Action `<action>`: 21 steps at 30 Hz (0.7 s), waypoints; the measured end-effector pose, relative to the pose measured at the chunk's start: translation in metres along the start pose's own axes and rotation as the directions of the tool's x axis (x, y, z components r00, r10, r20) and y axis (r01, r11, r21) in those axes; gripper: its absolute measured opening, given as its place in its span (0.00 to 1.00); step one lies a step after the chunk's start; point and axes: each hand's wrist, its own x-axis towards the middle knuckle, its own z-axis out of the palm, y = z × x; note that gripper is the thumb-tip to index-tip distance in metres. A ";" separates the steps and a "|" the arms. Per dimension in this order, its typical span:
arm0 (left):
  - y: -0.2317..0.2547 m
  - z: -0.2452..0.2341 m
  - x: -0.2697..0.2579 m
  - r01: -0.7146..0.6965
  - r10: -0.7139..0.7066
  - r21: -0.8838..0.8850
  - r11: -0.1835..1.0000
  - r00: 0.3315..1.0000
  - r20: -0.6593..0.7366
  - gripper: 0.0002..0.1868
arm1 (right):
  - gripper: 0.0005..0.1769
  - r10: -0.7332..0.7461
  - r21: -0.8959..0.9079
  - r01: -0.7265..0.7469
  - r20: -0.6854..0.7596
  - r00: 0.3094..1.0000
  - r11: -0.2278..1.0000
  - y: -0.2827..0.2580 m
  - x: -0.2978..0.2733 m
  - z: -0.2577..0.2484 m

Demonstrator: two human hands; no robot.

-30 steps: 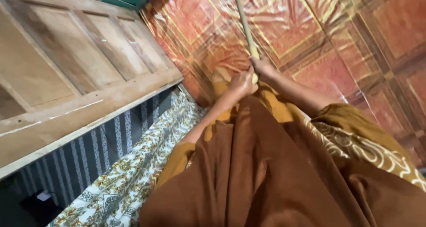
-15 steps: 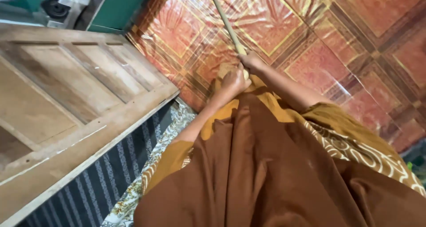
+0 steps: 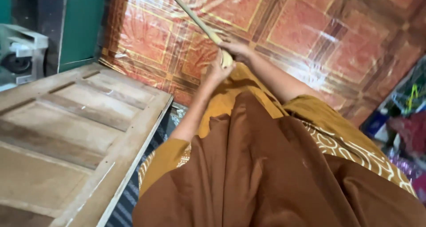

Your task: The person sweeps the floor using a broom, moving debris towards a central point and handling several bags and containers to clear the space.

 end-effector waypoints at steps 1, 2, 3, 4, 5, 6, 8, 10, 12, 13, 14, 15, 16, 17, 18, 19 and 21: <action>-0.005 0.004 0.002 -0.094 0.091 -0.093 0.991 0.995 -0.033 0.49 | 0.21 0.016 0.115 -0.019 0.026 1.000 0.993 0.005 -0.010 -0.012; -0.010 0.006 0.008 -0.075 0.077 -0.076 0.994 0.997 0.020 0.47 | 0.18 0.017 0.223 -0.028 0.053 0.998 0.974 0.004 -0.018 -0.025; -0.016 0.008 0.013 -0.058 0.062 -0.056 0.997 0.995 0.073 0.46 | 0.16 0.033 0.258 -0.030 -0.005 0.999 0.966 0.007 -0.027 -0.032; -0.021 0.010 0.021 -0.040 0.044 -0.037 0.999 0.992 0.119 0.44 | 0.14 0.052 0.289 -0.033 -0.058 0.997 0.957 0.007 -0.036 -0.040; -0.026 0.011 0.034 -0.007 0.008 -0.011 1.000 0.990 0.144 0.43 | 0.12 0.074 0.320 -0.035 -0.109 0.991 0.947 0.006 -0.046 -0.048; -0.030 0.010 0.049 0.029 -0.031 0.017 0.999 0.986 0.165 0.42 | 0.12 0.067 0.379 -0.010 -0.137 0.988 0.925 0.001 -0.054 -0.058; -0.034 0.011 0.075 0.076 -0.095 0.094 0.993 0.974 0.208 0.41 | 0.11 0.054 0.484 0.044 -0.188 0.981 0.874 -0.020 -0.069 -0.082; -0.034 0.017 0.100 0.105 -0.150 0.188 0.977 0.958 0.246 0.41 | 0.13 -0.056 0.284 0.143 -0.294 0.954 0.948 -0.039 -0.097 -0.101; -0.022 0.048 0.127 -0.020 -0.042 0.320 0.947 0.982 0.185 0.43 | 0.15 -0.115 0.176 0.189 -0.361 0.926 0.966 -0.054 -0.126 -0.117; -0.015 0.066 0.138 -0.108 0.049 0.349 0.931 0.983 0.174 0.47 | 0.16 -0.115 0.178 0.196 -0.387 0.915 0.964 -0.062 -0.140 -0.129; -0.007 0.086 0.145 -0.187 0.135 0.377 0.907 0.978 0.162 0.51 | 0.16 -0.108 0.158 0.191 -0.425 0.899 0.969 -0.067 -0.156 -0.140; 0.007 0.104 0.156 -0.323 0.310 0.390 0.863 0.946 0.098 0.53 | 0.17 -0.103 0.137 0.186 -0.463 0.880 0.973 -0.072 -0.173 -0.152; 0.022 0.127 0.164 -0.449 0.478 0.413 0.792 0.878 0.037 0.55 | 0.17 -0.116 0.145 0.200 -0.448 0.886 0.969 -0.075 -0.192 -0.164; 0.039 0.153 0.166 -0.382 0.386 0.436 0.815 0.919 0.085 0.53 | 0.18 -0.128 0.154 0.214 -0.434 0.892 0.965 -0.078 -0.214 -0.175; 0.060 0.179 0.171 -0.316 0.291 0.461 0.829 0.948 0.127 0.51 | 0.18 -0.092 0.132 0.173 -0.470 0.878 0.976 -0.081 -0.235 -0.184; 0.072 0.202 0.169 -0.354 0.357 0.423 0.834 0.931 0.074 0.41 | 0.19 -0.058 0.110 0.132 -0.506 0.861 0.985 -0.083 -0.260 -0.193; 0.108 0.255 0.163 -0.261 0.283 0.268 0.928 0.958 -0.046 0.19 | 0.20 -0.132 0.044 0.190 -0.567 0.813 0.981 -0.080 -0.319 -0.205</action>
